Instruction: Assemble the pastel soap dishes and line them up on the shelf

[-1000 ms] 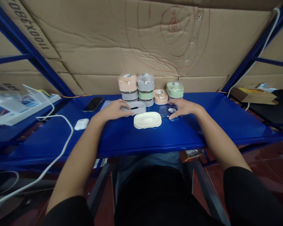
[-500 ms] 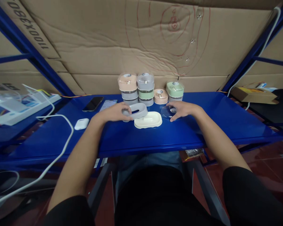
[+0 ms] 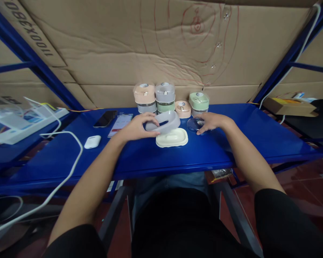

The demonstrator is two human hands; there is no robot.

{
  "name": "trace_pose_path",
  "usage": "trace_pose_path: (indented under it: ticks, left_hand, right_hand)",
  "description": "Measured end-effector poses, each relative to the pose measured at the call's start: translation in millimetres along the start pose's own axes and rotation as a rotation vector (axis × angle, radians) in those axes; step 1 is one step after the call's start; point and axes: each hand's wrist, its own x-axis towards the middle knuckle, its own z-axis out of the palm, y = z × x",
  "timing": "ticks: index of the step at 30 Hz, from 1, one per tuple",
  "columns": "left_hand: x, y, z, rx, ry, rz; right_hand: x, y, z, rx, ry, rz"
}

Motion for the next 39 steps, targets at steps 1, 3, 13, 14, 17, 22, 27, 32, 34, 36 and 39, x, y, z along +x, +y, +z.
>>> trace_pose_path:
  ticks: [1, 3, 13, 14, 17, 22, 27, 32, 34, 36, 39]
  left_hand:
    - [0.0, 5.3, 5.2, 0.004, -0.005, 0.021]
    - [0.1, 15.5, 16.1, 0.024, -0.034, 0.049]
    - [2.6, 24.6, 33.8, 0.049, -0.171, -0.056]
    - [3.0, 23.8, 34.3, 0.036, -0.166, -0.068]
    - [4.5, 21.3, 37.1, -0.016, -0.134, -0.1]
    - [6.6, 17.9, 41.7, -0.062, -0.118, -0.106]
    - [7.2, 16.9, 44.7, -0.061, -0.087, -0.092]
    - [7.6, 15.2, 51.6, -0.03, -0.071, -0.135]
    - [8.0, 15.5, 53.9, -0.002, -0.075, -0.128]
    - [8.3, 16.1, 55.3, 0.032, -0.087, -0.102]
    - [8.3, 14.8, 57.8, 0.031, -0.092, -0.069]
  right_hand:
    - [-0.3, -0.6, -0.1, -0.001, 0.0, -0.002]
    - [-1.3, -2.0, -0.5, -0.001, -0.005, 0.004]
    - [-6.0, -6.2, -5.3, -0.02, 0.055, 0.009]
    - [-7.6, -7.6, -6.6, -0.027, 0.081, -0.001]
    - [-12.1, -13.7, -9.1, -0.02, 0.18, -0.068]
    - [-15.3, -27.6, -5.7, 0.079, 0.325, -0.207]
    - [-15.8, -35.5, -2.3, 0.113, 0.384, -0.273]
    - [-14.4, -37.2, 0.8, 0.117, 0.376, -0.27]
    - [-13.2, -39.0, 3.7, 0.123, 0.356, -0.264]
    - [-12.1, -42.3, 7.1, 0.129, 0.344, -0.275]
    - [-11.0, -49.4, 12.2, 0.158, 0.328, -0.357]
